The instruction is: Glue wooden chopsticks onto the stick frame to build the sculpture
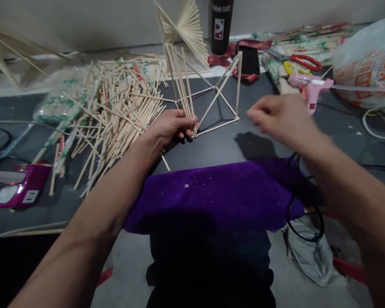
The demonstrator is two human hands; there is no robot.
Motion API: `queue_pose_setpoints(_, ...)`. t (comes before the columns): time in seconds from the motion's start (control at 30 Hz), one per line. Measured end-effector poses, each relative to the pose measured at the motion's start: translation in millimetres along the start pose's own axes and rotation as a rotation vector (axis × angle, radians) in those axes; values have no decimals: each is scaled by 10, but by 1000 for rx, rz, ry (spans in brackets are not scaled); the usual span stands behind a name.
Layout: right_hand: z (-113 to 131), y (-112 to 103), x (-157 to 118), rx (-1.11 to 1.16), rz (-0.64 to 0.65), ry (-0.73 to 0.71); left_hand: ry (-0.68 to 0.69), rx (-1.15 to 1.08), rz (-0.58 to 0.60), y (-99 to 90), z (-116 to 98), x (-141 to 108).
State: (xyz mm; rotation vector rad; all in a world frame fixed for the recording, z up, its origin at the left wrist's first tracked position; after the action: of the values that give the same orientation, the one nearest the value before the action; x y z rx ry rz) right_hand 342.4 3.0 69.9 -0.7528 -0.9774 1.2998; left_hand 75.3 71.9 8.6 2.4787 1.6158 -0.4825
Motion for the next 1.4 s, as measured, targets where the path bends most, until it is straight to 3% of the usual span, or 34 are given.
queue_pose_setpoints(0.07,360,303,-38,197,217,-129,1,15,-10,-1,0,-1)
queue_pose_setpoints(0.13,599,553,15,249,307,-156,7,38,-16,-3,-4,-1)
queue_pose_setpoints(0.23,757,813,160,265,329,-110,5,51,-12,-3,-14,0)
queue_pose_setpoints(0.37,784,979,247,209,261,-75,8,26,-8,0,-34,-5)
queue_pose_setpoints(0.5,751,1058,229,215,163,-60,-8,36,-33,6,-41,-19)
queue_pose_setpoints(0.7,710,1110,219,281,120,-24,13,18,-50,12,-43,-15)
queue_pose_setpoints(1.4,713,1092,217,299,174,-15,13,54,-21,9,-18,34)
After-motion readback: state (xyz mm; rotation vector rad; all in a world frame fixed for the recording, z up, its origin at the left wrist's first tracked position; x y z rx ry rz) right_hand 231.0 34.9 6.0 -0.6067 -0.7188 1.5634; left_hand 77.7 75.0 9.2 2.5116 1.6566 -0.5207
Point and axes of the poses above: each hand's wrist, its own x-axis towards the middle knuckle, its own y-axis out of the palm, z = x × y, the point moved 3 cm from there along x, towards the middle knuckle, and after that the axes turned 1 degree about -y, right-handed, at the moved point
